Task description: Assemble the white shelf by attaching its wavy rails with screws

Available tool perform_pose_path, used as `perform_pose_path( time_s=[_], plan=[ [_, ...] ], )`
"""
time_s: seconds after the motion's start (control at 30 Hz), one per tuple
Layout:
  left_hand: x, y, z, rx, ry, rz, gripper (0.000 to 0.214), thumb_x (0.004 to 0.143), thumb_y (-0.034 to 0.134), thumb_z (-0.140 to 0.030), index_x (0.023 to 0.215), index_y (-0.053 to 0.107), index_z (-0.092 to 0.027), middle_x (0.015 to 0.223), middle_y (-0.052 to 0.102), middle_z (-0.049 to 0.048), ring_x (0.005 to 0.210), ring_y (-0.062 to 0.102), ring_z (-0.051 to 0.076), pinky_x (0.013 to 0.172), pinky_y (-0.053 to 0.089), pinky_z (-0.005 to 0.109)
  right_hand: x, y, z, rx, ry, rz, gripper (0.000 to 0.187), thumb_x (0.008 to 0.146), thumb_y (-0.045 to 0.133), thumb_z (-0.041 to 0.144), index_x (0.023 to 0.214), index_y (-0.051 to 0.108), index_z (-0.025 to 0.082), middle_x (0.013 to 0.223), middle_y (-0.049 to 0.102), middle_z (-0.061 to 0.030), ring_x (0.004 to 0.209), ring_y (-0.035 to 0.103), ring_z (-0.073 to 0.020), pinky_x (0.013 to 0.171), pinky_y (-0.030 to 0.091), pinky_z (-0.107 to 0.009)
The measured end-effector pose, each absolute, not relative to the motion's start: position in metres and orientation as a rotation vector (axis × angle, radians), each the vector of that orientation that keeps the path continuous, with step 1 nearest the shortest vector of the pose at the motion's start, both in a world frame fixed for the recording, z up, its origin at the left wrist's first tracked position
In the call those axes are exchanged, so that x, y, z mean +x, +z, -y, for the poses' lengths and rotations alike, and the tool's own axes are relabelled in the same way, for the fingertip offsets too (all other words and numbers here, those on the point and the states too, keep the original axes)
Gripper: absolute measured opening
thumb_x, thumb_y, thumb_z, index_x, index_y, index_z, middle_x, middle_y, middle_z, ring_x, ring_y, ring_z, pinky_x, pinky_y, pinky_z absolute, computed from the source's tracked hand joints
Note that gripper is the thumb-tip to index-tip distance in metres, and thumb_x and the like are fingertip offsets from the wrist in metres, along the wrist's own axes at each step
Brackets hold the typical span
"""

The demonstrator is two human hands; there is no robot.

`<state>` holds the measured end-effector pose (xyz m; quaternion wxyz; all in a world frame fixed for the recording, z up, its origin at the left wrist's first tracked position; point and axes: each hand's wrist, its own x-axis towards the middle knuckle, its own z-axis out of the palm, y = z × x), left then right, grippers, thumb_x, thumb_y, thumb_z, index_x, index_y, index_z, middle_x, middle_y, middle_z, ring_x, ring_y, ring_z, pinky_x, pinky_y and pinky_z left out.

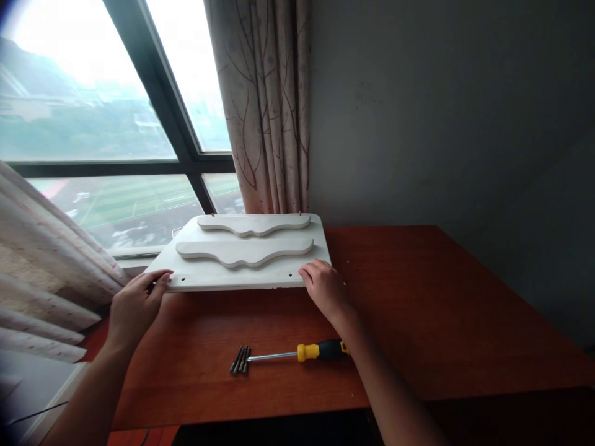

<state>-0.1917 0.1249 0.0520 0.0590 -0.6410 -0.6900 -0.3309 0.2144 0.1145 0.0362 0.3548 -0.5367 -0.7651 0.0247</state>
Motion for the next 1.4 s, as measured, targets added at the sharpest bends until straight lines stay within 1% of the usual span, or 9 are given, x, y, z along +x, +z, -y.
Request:
perform_pose_path(
  time_s=[0.13,0.23,0.33,0.47,0.63,0.87,1.07,1.2,1.4],
  plan=[
    [-0.189,0.049,-0.123,-1.964,-1.053,2.063,0.041,0.095,0.043,-0.047,0.099,0.072,-0.019,0.102,0.074,0.0080,0.091,0.067,0.025,0.078,0.047,0.032,0.218,0.034,-0.113,-1.377,0.086,1.950,0.028,0.102,0.052,0.027,0.082,0.072,0.021,0.082,0.070,-0.0057,0.079,0.064,-0.0201,0.076,0.047,-0.030],
    [-0.185,0.049,-0.120,-1.968,-1.059,2.061,0.040,0.097,0.042,-0.047,0.099,0.072,-0.019,0.104,0.074,0.0084,0.094,0.068,0.026,0.079,0.048,0.032,0.223,0.034,-0.110,-1.374,0.098,1.939,0.027,0.101,0.054,0.028,0.084,0.073,0.021,0.081,0.070,-0.0051,0.078,0.064,-0.0197,0.074,0.048,-0.030],
    [-0.181,0.049,-0.116,-1.965,-1.066,2.084,0.039,0.098,0.044,-0.045,0.101,0.073,-0.019,0.106,0.075,0.0087,0.095,0.068,0.026,0.079,0.049,0.033,0.227,0.034,-0.104,-1.363,0.108,1.933,0.028,0.101,0.052,0.030,0.086,0.074,0.021,0.085,0.072,-0.0056,0.079,0.066,-0.0194,0.076,0.050,-0.030],
    [-0.176,0.047,-0.108,-1.965,-1.041,2.100,0.039,0.098,0.044,-0.045,0.101,0.073,-0.019,0.108,0.075,0.0086,0.095,0.069,0.026,0.076,0.049,0.033,0.234,0.034,-0.094,-1.352,0.107,1.922,0.030,0.102,0.050,0.032,0.088,0.074,0.021,0.086,0.072,-0.0064,0.081,0.067,-0.0199,0.078,0.053,-0.032],
    [-0.168,0.044,-0.093,-2.000,-0.997,2.082,0.036,0.099,0.045,-0.043,0.103,0.073,-0.019,0.108,0.075,0.0079,0.093,0.070,0.025,0.074,0.049,0.031,0.246,0.031,-0.079,-1.359,0.093,1.900,0.031,0.102,0.050,0.033,0.089,0.074,0.021,0.086,0.072,-0.0069,0.082,0.067,-0.0211,0.078,0.053,-0.033],
    [-0.145,0.039,-0.064,-2.082,-1.006,2.023,0.033,0.101,0.046,-0.041,0.102,0.072,-0.022,0.104,0.075,0.0045,0.089,0.070,0.022,0.070,0.047,0.028,0.275,0.023,-0.043,-1.392,0.105,1.853,0.026,0.102,0.053,0.034,0.091,0.074,0.022,0.088,0.072,-0.0060,0.083,0.068,-0.0214,0.078,0.054,-0.034],
    [-0.123,0.036,-0.046,-2.123,-1.029,1.971,0.031,0.102,0.045,-0.040,0.103,0.070,-0.022,0.103,0.075,0.0035,0.085,0.070,0.020,0.066,0.046,0.027,0.297,0.019,-0.013,-1.416,0.080,1.811,0.021,0.101,0.056,0.033,0.094,0.073,0.023,0.086,0.070,-0.0055,0.080,0.069,-0.0215,0.075,0.055,-0.034],
    [-0.109,0.036,-0.035,-2.109,-1.053,1.951,0.030,0.102,0.046,-0.041,0.102,0.070,-0.023,0.101,0.075,0.0023,0.085,0.071,0.020,0.067,0.046,0.027,0.307,0.020,-0.006,-1.417,0.034,1.782,0.022,0.101,0.056,0.034,0.094,0.074,0.024,0.084,0.070,-0.0054,0.080,0.069,-0.0220,0.075,0.055,-0.035],
    [-0.099,0.035,-0.020,-2.092,-1.050,1.898,0.030,0.103,0.045,-0.042,0.105,0.069,-0.024,0.100,0.075,0.0031,0.083,0.070,0.020,0.067,0.048,0.028,0.311,0.020,-0.004,-1.451,-0.005,1.771,0.024,0.102,0.054,0.034,0.095,0.074,0.024,0.083,0.069,-0.0059,0.082,0.067,-0.0225,0.077,0.055,-0.036]
  ],
)
